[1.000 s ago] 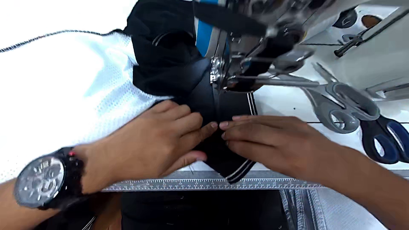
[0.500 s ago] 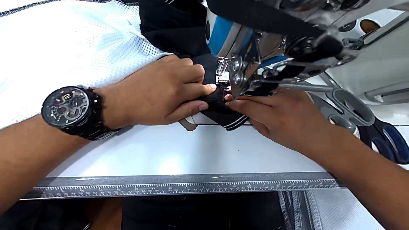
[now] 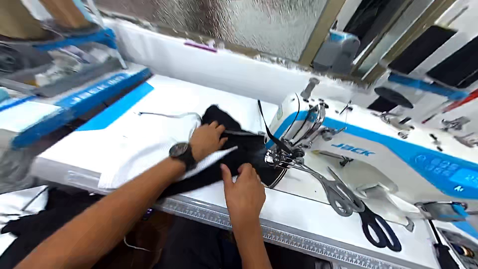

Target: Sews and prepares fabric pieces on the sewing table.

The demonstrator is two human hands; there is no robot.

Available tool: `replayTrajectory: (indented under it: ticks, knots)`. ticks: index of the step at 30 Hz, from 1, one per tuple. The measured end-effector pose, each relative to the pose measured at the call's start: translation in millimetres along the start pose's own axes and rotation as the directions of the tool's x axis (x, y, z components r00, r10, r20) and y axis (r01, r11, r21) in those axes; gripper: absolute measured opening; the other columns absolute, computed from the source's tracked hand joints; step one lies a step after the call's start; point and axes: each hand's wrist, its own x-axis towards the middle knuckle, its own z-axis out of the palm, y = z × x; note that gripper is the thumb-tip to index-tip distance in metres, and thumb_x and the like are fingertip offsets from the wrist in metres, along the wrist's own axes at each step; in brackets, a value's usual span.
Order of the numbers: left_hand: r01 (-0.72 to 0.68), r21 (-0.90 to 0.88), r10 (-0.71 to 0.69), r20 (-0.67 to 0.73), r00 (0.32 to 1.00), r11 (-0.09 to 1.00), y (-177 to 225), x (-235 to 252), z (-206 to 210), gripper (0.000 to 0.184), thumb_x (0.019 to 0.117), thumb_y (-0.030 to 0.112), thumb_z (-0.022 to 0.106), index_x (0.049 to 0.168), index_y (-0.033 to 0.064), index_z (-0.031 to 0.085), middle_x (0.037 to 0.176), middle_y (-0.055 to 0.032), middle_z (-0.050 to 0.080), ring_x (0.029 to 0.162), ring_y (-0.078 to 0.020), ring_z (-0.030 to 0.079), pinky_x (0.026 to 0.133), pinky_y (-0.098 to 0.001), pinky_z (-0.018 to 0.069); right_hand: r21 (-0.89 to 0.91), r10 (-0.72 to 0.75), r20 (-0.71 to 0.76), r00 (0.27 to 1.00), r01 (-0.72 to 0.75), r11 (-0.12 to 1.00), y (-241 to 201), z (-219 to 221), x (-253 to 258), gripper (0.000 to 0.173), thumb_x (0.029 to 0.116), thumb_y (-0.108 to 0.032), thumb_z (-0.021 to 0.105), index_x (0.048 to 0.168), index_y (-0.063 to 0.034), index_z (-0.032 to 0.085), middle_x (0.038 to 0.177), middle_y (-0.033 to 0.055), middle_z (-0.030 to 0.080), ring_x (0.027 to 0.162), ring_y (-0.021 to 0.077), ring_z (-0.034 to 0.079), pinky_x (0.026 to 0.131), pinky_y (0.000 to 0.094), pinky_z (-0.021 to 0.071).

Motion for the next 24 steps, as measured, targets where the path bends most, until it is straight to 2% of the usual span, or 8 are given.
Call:
replayTrajectory:
  ticks: [3, 7, 11, 13, 16, 20, 22, 24]
  knots:
    - [0.21, -0.077, -0.204, 0.068, 0.976, 0.975, -27, -107, -37, 0.042, 0.1024, 0.042, 0.059, 0.121, 0.0047, 0.068, 0.116, -0.0224, 0.068, 0.105, -0.0435, 0.068, 0.087, -0.0661, 0.0536, 0.113, -0.195, 0.049, 0.98, 0.188, 0.976, 8, -6, -33, 0.029, 0.1013, -0.032, 0.061, 0.093, -0.0071, 0.073, 0.082, 0.0115, 0.072, 0.078, 0.03, 0.073, 0.068, 0.0534, 0.0583]
    - [-0.033, -0.098, 0.02, -0.134, 0.991, 0.995, -84, -253, -73, 0.021, 0.0989, 0.024, 0.066, 0.092, 0.0058, 0.073, 0.09, -0.0106, 0.069, 0.085, -0.0279, 0.07, 0.075, -0.0519, 0.0589, 0.624, -0.303, 0.073, 0.95, 0.193, 0.757, 57, -77, -67, 0.017, 0.1005, -0.011, 0.058, 0.093, -0.0003, 0.068, 0.078, -0.0001, 0.065, 0.069, 0.0059, 0.062, 0.065, 0.0281, 0.0556]
    - [-0.191, -0.289, 0.07, -0.384, 0.921, 0.938, -112, -382, -128, 0.023, 0.1022, 0.03, 0.056, 0.091, 0.0144, 0.069, 0.088, 0.0051, 0.065, 0.085, -0.0054, 0.063, 0.078, -0.0282, 0.0554, 0.648, -0.502, -0.143, 0.853, 0.464, 0.603, 56, -175, -53, 0.016, 0.1014, -0.004, 0.052, 0.093, -0.011, 0.065, 0.081, -0.0173, 0.065, 0.071, -0.0078, 0.06, 0.065, 0.0152, 0.0529]
    - [-0.184, -0.377, -0.026, -0.488, 0.873, 0.908, -121, -446, -158, 0.023, 0.1041, 0.034, 0.053, 0.09, 0.0207, 0.065, 0.09, 0.0112, 0.063, 0.091, 0.0, 0.061, 0.083, -0.0219, 0.0524, 0.537, -0.631, -0.178, 0.755, 0.612, 0.58, 21, -197, -41, 0.015, 0.1018, -0.006, 0.052, 0.091, -0.0047, 0.062, 0.081, -0.012, 0.063, 0.073, -0.0078, 0.059, 0.068, 0.0145, 0.0523]
    - [-0.079, -0.487, -0.242, -0.561, 0.792, 0.87, -142, -532, -190, 0.029, 0.1073, 0.04, 0.048, 0.09, 0.0244, 0.066, 0.098, 0.0101, 0.068, 0.103, -0.0075, 0.066, 0.095, -0.0317, 0.0561, 0.351, -0.773, -0.101, 0.626, 0.75, 0.561, -60, -179, -23, 0.028, 0.1032, -0.02, 0.053, 0.092, 0.0034, 0.064, 0.082, 0.004, 0.062, 0.073, 0.0008, 0.057, 0.068, 0.0218, 0.0513]
    - [0.361, -0.267, -0.427, -0.755, 0.498, 0.894, -181, -598, -249, 0.03, 0.1089, 0.032, 0.046, 0.1, 0.0074, 0.059, 0.086, 0.0043, 0.057, 0.076, 0.0038, 0.055, 0.073, -0.0195, 0.05, 0.371, -0.803, -0.148, 0.578, 0.785, 0.497, -193, -119, -14, 0.038, 0.1052, -0.033, 0.054, 0.102, 0.0029, 0.067, 0.085, 0.0209, 0.064, 0.074, 0.0334, 0.062, 0.067, 0.0579, 0.0469]
    - [0.561, -0.043, -0.323, -0.853, 0.41, 0.827, -191, -631, -294, 0.04, 0.1106, 0.031, 0.043, 0.109, -0.0074, 0.057, 0.092, -0.0152, 0.058, 0.083, -0.0123, 0.055, 0.079, -0.0322, 0.0488, 0.462, -0.784, -0.245, 0.57, 0.78, 0.423, -243, -109, -12, 0.041, 0.1064, -0.036, 0.052, 0.111, 0.0029, 0.065, 0.095, 0.0203, 0.066, 0.081, 0.028, 0.064, 0.075, 0.0511, 0.052]
    - [0.697, 0.108, -0.203, -0.915, 0.349, 0.709, -192, -668, -327, 0.043, 0.1123, 0.032, 0.04, 0.118, -0.0077, 0.057, 0.105, -0.0223, 0.063, 0.097, -0.0221, 0.063, 0.089, -0.0396, 0.0518, 0.557, -0.731, -0.388, 0.561, 0.775, 0.299, -270, -102, -17, 0.041, 0.1071, -0.039, 0.052, 0.113, -0.001, 0.064, 0.097, 0.0097, 0.065, 0.082, 0.0119, 0.062, 0.077, 0.0338, 0.0537]
